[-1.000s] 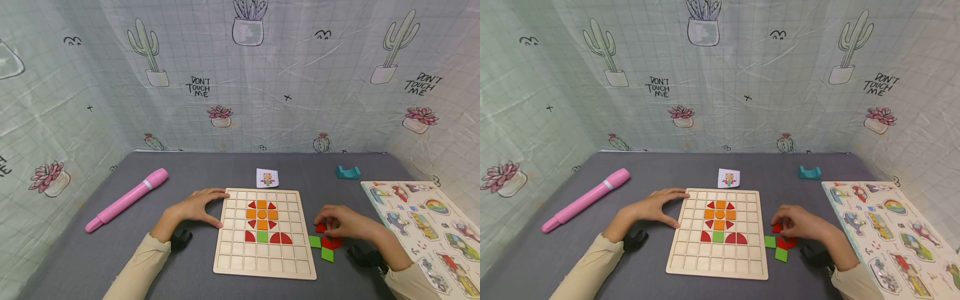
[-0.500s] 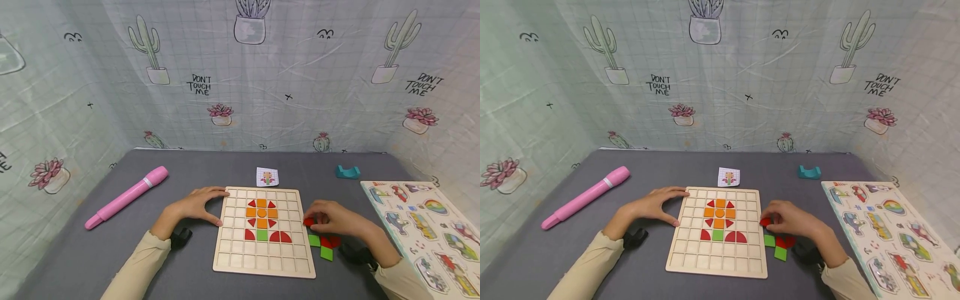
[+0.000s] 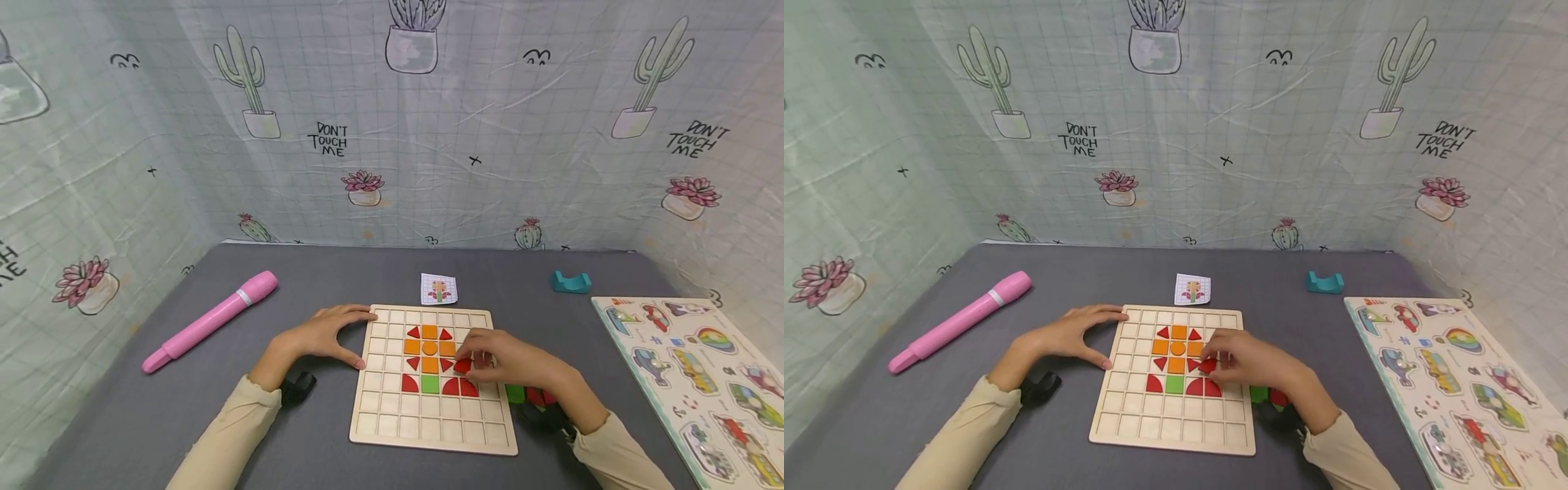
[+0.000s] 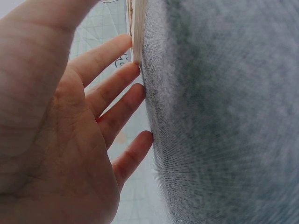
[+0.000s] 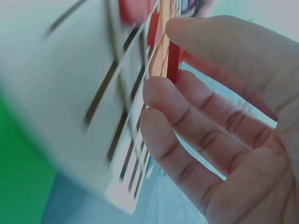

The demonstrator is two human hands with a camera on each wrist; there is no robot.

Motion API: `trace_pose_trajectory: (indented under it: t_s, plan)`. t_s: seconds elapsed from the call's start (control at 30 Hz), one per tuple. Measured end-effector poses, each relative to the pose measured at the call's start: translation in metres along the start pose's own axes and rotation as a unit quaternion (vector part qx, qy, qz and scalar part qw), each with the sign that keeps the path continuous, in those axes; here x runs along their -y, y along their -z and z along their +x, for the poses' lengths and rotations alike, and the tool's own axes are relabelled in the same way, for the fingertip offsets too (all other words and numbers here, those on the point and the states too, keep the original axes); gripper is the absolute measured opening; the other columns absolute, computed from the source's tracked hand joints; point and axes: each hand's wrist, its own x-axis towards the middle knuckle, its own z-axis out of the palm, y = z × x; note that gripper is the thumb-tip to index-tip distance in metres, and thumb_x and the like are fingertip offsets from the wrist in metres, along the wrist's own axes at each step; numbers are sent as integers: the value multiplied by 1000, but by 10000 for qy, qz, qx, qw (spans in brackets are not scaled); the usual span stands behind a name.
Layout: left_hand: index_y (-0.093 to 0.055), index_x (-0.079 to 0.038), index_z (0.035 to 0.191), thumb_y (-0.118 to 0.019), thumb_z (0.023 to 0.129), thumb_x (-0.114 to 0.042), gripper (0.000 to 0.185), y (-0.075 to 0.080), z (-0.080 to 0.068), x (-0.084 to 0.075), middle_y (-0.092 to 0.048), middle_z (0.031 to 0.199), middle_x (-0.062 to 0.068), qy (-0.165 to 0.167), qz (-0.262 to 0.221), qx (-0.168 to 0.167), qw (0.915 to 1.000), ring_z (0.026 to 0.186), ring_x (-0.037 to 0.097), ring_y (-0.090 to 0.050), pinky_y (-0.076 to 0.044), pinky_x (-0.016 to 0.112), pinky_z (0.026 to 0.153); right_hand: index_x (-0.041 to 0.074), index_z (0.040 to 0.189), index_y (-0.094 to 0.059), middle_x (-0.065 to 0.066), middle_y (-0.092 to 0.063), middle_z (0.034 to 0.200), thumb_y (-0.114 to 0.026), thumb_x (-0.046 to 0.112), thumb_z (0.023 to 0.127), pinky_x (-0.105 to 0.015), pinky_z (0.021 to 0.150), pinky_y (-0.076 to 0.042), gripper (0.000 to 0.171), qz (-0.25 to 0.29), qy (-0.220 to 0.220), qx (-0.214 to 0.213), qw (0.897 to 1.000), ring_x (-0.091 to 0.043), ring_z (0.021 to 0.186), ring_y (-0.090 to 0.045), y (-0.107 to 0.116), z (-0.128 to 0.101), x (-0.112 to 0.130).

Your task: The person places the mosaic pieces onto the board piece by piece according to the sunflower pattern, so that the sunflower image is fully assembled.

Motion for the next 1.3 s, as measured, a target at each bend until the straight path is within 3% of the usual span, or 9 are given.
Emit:
trace_pose_trajectory:
  t_s: [0.4, 0.63, 0.8, 1.07, 1.3]
  plan:
    - [-47, -19, 145, -82, 73, -49, 85, 1, 1, 0, -38, 152, 8, 23, 10, 51, 10000, 141, 30, -33, -21, 60, 108, 7, 107, -71, 0, -60, 95, -70, 10, 89, -22, 69, -48, 17, -130, 492, 342, 9981, -8, 75, -51, -17, 41, 24]
    - [-47, -19, 145, -82, 73, -48, 85, 2, 1, -1, -39, 152, 7, 30, 21, 40, 10000, 141, 31, -33, -21, 61, 108, 10, 107, -71, 4, -58, 96, -71, 14, 90, -18, 70, -44, 18, -291, 373, 572, 9972, -5, 77, -50, -30, 57, 35]
    - [-47, -18, 145, -82, 73, -48, 85, 3, 0, -2, -39, 152, 8, 8, -15, 28, 10000, 141, 30, -33, -21, 60, 109, 12, 104, -71, 4, -56, 90, -71, 14, 90, -16, 69, -42, 15, -581, 567, 500, 9955, -4, 74, -49, -37, 65, 42]
    - [-48, -19, 145, -82, 73, -49, 85, 2, -2, 1, -39, 151, 7, 7, 8, -24, 10000, 140, 29, -34, -22, 60, 108, 11, 104, -71, 3, -62, 97, -72, 12, 89, -17, 75, -44, 15, -799, 705, 561, 9927, -7, 81, -53, -44, 80, 50]
    - [-48, -19, 144, -82, 73, -50, 85, 2, -2, 0, -40, 151, 7, 4, -9, -18, 10000, 140, 29, -34, -23, 60, 107, 10, 103, -73, 3, -62, 96, -72, 15, 87, -17, 74, -44, 17, -789, 494, 604, 9938, -7, 82, -53, -47, 85, 51]
